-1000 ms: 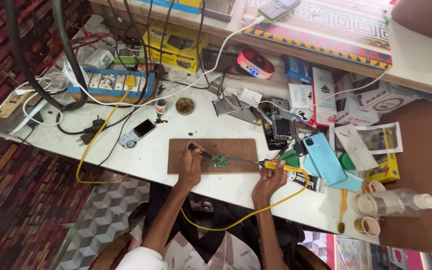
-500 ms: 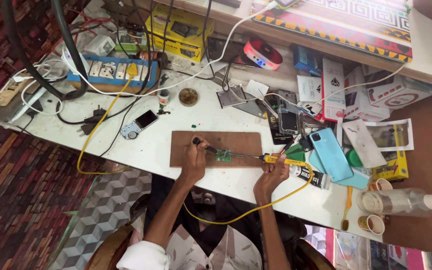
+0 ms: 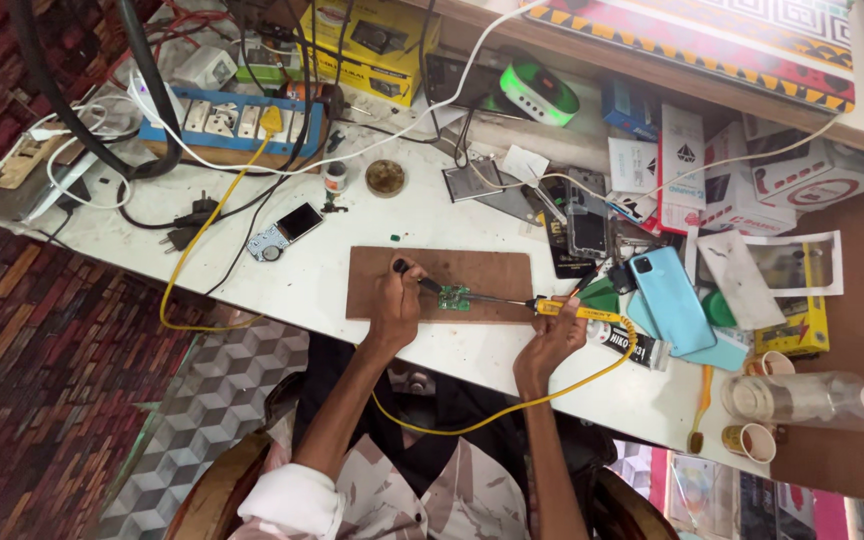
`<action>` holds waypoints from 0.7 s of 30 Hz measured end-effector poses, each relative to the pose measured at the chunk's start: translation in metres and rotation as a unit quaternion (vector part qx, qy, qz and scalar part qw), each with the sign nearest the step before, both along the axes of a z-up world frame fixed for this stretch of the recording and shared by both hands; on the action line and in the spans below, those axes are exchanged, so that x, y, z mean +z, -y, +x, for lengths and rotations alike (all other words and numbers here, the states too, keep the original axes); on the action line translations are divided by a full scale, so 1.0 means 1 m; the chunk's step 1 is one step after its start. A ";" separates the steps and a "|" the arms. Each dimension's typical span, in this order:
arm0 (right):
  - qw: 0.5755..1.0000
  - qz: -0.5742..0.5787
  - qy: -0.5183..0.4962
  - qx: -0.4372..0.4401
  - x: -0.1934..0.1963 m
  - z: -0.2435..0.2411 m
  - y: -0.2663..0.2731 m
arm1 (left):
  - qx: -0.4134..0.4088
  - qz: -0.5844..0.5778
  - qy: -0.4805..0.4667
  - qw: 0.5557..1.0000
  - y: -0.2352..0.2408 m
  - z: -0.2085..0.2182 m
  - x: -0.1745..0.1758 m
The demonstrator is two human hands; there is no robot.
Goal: The person uses a soldering iron and tweezers to work on a small green circuit board placed on a wooden board. They repeatedly apply heat and manipulate components on the board while seated at a cluttered workbench.
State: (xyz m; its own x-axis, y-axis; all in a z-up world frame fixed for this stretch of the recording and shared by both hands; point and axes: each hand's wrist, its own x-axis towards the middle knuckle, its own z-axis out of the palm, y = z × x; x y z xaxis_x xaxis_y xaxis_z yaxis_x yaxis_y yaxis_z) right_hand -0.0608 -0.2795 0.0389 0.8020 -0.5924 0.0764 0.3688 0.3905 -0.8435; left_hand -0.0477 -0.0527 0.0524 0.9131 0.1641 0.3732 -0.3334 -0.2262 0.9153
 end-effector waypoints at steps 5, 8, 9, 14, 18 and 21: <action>1.000 -0.018 0.012 0.004 0.001 0.000 0.001 | 0.008 0.007 0.005 1.000 0.001 0.000 0.004; 1.000 -0.024 0.018 0.002 0.002 0.001 -0.001 | -0.001 0.007 0.001 1.000 -0.001 -0.001 0.006; 1.000 -0.023 0.021 0.001 0.002 0.002 -0.002 | -0.003 0.008 -0.013 1.000 -0.001 0.000 0.006; 0.999 -0.046 0.015 -0.009 0.004 -0.003 -0.004 | -0.008 -0.003 -0.021 1.000 0.000 -0.004 0.004; 0.996 -0.085 -0.004 -0.029 0.011 -0.006 -0.007 | 0.000 -0.002 0.013 1.000 0.000 -0.003 0.005; 0.994 -0.102 0.012 -0.035 0.017 -0.008 -0.013 | 0.005 0.002 0.000 1.000 -0.002 -0.003 0.006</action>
